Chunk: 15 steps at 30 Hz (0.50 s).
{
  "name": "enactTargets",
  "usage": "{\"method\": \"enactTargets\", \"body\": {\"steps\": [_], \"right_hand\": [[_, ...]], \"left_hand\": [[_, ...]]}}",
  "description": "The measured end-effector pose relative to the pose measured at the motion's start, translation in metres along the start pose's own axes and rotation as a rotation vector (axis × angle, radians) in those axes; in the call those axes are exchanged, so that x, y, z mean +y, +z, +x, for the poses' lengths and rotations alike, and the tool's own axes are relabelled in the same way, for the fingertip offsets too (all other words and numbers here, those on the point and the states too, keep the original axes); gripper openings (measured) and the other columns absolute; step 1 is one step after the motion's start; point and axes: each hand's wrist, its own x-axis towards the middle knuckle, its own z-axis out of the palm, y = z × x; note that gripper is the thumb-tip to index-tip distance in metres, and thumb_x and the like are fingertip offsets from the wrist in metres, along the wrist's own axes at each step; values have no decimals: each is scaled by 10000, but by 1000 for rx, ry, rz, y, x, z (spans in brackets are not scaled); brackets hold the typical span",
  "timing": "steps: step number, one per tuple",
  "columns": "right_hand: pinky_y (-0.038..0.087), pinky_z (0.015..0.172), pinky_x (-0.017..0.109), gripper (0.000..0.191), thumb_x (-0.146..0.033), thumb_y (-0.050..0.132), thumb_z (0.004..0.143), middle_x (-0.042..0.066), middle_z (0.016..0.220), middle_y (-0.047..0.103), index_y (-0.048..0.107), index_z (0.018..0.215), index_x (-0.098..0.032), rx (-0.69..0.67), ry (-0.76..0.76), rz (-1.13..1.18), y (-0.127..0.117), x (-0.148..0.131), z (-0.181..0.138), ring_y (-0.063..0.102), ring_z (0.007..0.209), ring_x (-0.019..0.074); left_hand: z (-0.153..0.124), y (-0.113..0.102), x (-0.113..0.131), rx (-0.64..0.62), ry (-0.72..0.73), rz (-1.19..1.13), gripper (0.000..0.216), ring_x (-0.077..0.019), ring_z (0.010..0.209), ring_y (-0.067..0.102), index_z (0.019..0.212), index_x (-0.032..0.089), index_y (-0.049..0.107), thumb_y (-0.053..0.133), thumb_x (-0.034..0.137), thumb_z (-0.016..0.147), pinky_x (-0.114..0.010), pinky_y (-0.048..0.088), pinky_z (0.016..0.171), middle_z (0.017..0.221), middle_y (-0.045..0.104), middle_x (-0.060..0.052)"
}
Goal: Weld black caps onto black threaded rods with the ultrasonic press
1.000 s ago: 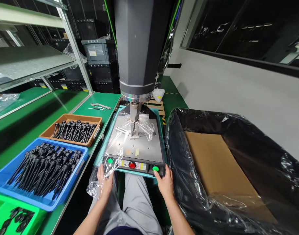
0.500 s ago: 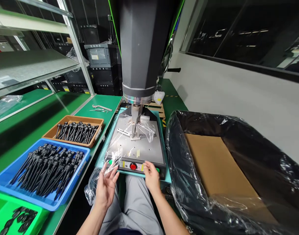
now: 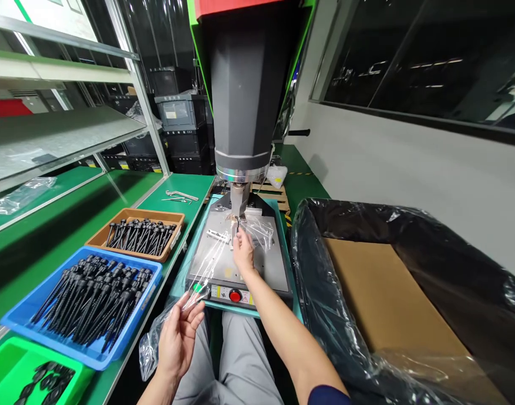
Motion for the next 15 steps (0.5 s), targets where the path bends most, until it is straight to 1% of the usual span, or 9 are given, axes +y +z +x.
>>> {"method": "enactTargets", "body": {"steps": [3,5,6,8,12,15], "right_hand": [[386,1057,478,401,-375,515,862,151,1191,584,635,1180,-162,101,-94,-100,-5,-10,28,535,1114,283],[327,1104,492,422,-376,536,851,173,1231,558,627,1193,-146,132,-136,-152,-7,-15,43,463,1219,308],[313,1112,494,436,-382,559,837,181,1242,553,631,1193,-140,132,-151,-175,-7,-17,50,447,1237,316],[318,1107,496,424,-392,608,801,183,1224,570,665,1139,-144,104,-172,-213,-7,-21,63,459,1223,327],[370,1062,490,278,-381,628,769,155,1086,653,712,935,-175,14,-196,-248,-7,-31,82,522,1155,333],[393,1040,476,255,-369,597,794,159,1053,678,706,916,-173,-9,-200,-238,-11,-41,86,552,1136,331]], "left_hand": [[-1,2,1,-39,-9,-11,517,-310,998,735,1153,166,704,718,529,785,-400,626,778,1205,721,-195],[-1,4,1,-56,-18,-33,537,-309,989,737,1154,165,707,753,526,760,-388,629,766,1200,723,-195],[-1,5,1,-61,-22,-41,543,-309,983,739,1152,165,710,766,524,750,-382,629,761,1194,725,-195],[-1,8,1,-71,-26,-52,548,-308,973,742,1148,160,714,780,522,741,-371,630,750,1178,731,-195],[-3,15,3,-103,-37,-74,539,-300,971,745,1153,142,709,787,501,759,-353,629,762,1160,735,-204],[-5,19,4,-126,-45,-94,524,-291,976,745,1159,143,705,791,483,769,-340,627,774,1159,737,-199]]}}
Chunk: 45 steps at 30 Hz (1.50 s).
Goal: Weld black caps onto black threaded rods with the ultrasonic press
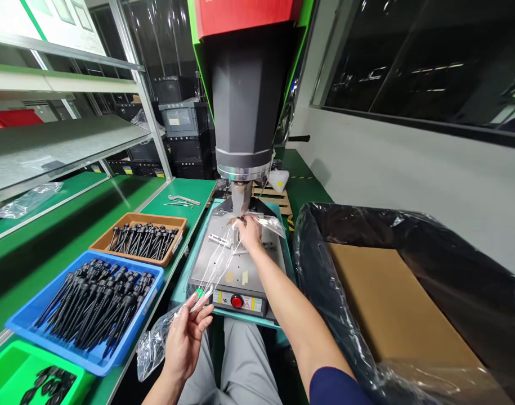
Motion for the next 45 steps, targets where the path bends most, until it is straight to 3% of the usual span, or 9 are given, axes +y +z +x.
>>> {"method": "enactTargets", "body": {"steps": [5,11,14,18,22,26,31,37,45], "right_hand": [[470,946,478,323,-439,602,814,150,1047,714,686,986,-180,2,82,51,-30,-1,-32,625,1035,318],[565,647,361,509,-600,584,847,144,950,749,613,1088,-152,81,309,221,-107,19,-125,710,860,265],[575,658,364,549,-599,696,788,140,958,749,609,1106,-161,255,379,308,-138,17,-164,713,883,266],[587,743,387,469,-530,764,765,110,976,746,654,1079,-200,185,277,269,-154,-1,-192,710,858,244],[574,742,378,348,-442,761,804,74,982,732,669,1067,-234,58,122,148,-154,-21,-201,674,773,203],[551,734,360,282,-377,770,816,57,981,717,669,1046,-248,-8,49,201,-146,-38,-204,659,785,193],[550,670,318,346,-429,819,770,63,901,733,679,1017,-232,-122,282,691,-125,-65,-206,673,788,196],[455,540,241,406,-464,856,718,59,855,721,694,1001,-221,-230,570,1029,-104,-86,-197,656,732,174],[483,542,256,491,-428,898,637,66,827,718,655,985,-182,-484,620,845,-72,-84,-205,648,708,188]], "left_hand": [[-4,-2,-11,-30,-37,-11,520,-280,966,746,1175,157,701,783,486,782,-332,627,764,1193,725,-193],[-16,-6,-52,-55,-213,18,616,-263,939,748,1326,146,594,745,477,829,-312,623,738,1233,695,-216],[-20,-8,-78,-46,-324,53,695,-235,924,753,1452,215,456,714,472,860,-297,623,736,1321,651,-193],[-25,-14,-106,-42,-608,145,658,-197,823,758,1427,208,436,703,432,869,-292,609,700,1221,704,-167],[-30,-12,-106,-313,-693,434,516,-200,762,735,1060,93,668,835,440,716,-286,581,675,988,758,-173],[-25,7,-74,-480,-196,654,487,-270,1061,690,1154,168,695,742,497,799,-397,565,892,1177,722,-157],[-7,22,-33,-448,256,861,458,-259,1327,527,1335,246,609,636,391,901,-392,507,1023,1452,551,-120],[-9,19,-8,-519,188,964,261,-185,776,667,959,179,740,611,402,916,-308,536,750,841,732,-69],[-19,5,3,-346,-93,689,304,-180,655,625,870,178,702,757,450,745,-306,494,676,714,695,-40]]}}
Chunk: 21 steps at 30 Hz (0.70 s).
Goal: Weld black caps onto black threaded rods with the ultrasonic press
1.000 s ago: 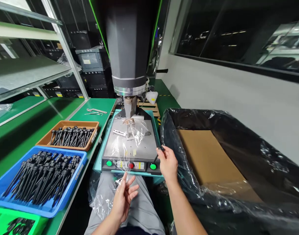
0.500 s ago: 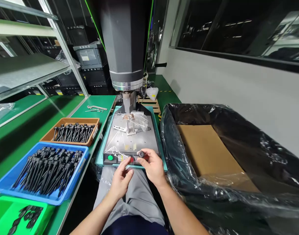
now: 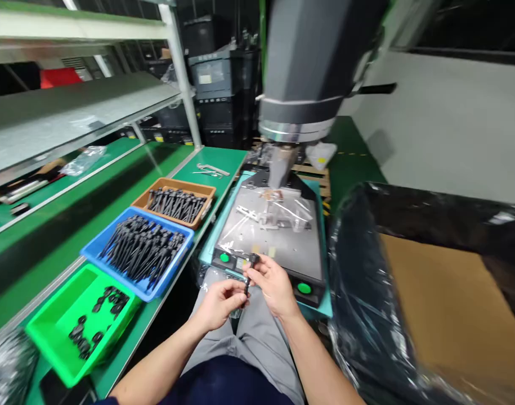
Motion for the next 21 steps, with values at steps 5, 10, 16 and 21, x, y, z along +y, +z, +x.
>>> {"method": "enactTargets", "body": {"steps": [5,10,16,21], "right_hand": [[504,509,269,566,-451,913,590,47,801,694,580,978,-207,-14,-1,-99,22,24,10,637,679,195],[551,576,302,720,-506,905,585,75,925,706,556,1141,-210,36,51,-77,21,23,16,669,772,220],[548,574,302,692,-542,871,644,71,901,717,563,1161,-201,49,103,-123,-11,24,1,677,730,217],[573,600,324,732,-584,867,611,91,933,735,575,1162,-202,198,128,-177,-44,23,-17,695,770,248]], "left_hand": [[-11,-27,8,13,-41,223,150,-159,627,584,762,201,669,676,347,791,-266,456,624,666,650,-5],[14,-94,59,295,7,885,125,-155,713,643,853,168,708,627,260,829,-241,488,691,749,716,4],[94,-184,127,574,-122,1181,159,-224,1005,665,974,133,710,619,217,874,-316,485,906,1015,749,-104],[149,-204,135,537,-293,1344,215,-240,1097,645,1030,132,689,664,302,901,-418,511,956,1131,706,-111]]}}
